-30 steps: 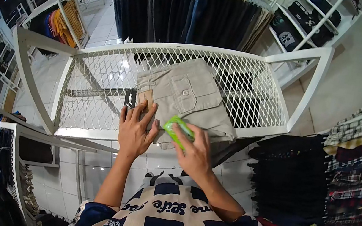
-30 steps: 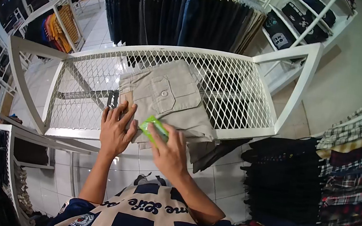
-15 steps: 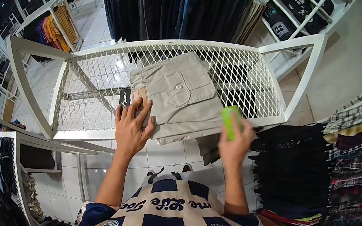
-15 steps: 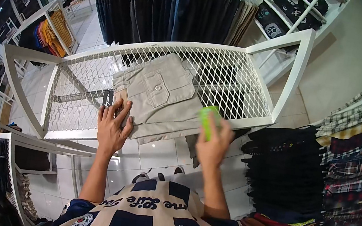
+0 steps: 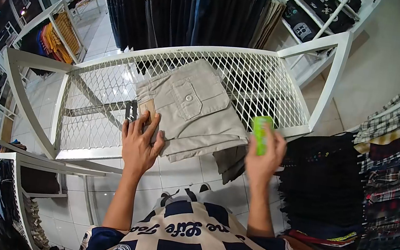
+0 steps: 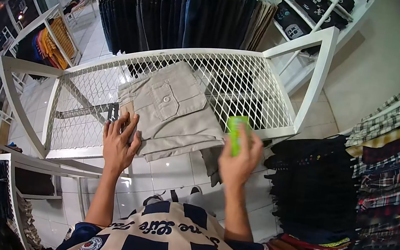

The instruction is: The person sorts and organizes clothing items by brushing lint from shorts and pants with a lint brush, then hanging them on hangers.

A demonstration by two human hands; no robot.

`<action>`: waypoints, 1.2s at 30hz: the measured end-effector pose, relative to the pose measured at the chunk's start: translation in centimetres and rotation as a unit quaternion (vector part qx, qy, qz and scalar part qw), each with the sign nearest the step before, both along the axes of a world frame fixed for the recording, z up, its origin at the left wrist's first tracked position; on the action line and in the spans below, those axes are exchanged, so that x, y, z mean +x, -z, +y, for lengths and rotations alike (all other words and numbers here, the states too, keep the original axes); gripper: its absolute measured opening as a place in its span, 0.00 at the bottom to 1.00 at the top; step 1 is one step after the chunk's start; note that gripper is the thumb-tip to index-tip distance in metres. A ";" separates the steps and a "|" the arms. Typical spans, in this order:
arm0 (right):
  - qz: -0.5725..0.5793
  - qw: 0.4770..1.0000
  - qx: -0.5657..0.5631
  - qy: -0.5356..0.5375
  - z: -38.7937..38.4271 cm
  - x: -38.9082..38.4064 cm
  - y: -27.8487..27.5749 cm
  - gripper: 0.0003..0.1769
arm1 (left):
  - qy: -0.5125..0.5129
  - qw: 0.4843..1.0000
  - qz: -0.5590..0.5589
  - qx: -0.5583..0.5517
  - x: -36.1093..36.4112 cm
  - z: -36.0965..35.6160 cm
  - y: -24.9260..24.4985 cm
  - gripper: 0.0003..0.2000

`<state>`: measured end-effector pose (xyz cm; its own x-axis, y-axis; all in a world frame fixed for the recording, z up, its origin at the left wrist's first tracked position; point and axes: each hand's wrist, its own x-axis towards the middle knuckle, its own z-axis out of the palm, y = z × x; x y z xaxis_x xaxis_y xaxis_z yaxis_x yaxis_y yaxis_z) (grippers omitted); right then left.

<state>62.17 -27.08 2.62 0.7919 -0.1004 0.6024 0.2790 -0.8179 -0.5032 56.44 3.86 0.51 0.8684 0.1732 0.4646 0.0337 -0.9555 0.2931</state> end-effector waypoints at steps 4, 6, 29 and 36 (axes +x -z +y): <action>0.010 0.967 -0.016 -0.254 8.9 -4.4 1.5 0.33 | 0.006 1.000 0.001 0.008 -0.3 0.0 0.2 0.24; 0.014 0.964 -0.031 -0.265 8.1 -3.7 3.1 0.35 | 0.002 1.000 0.002 0.015 -0.1 0.1 0.2 0.24; -0.004 0.943 -0.049 -0.329 14.2 9.6 0.7 0.26 | 0.007 1.000 -0.011 0.006 -0.4 0.1 -0.1 0.24; 0.021 0.989 -0.051 -0.139 11.0 21.5 0.4 0.23 | 0.004 1.000 -0.013 -0.002 -0.3 0.3 0.5 0.25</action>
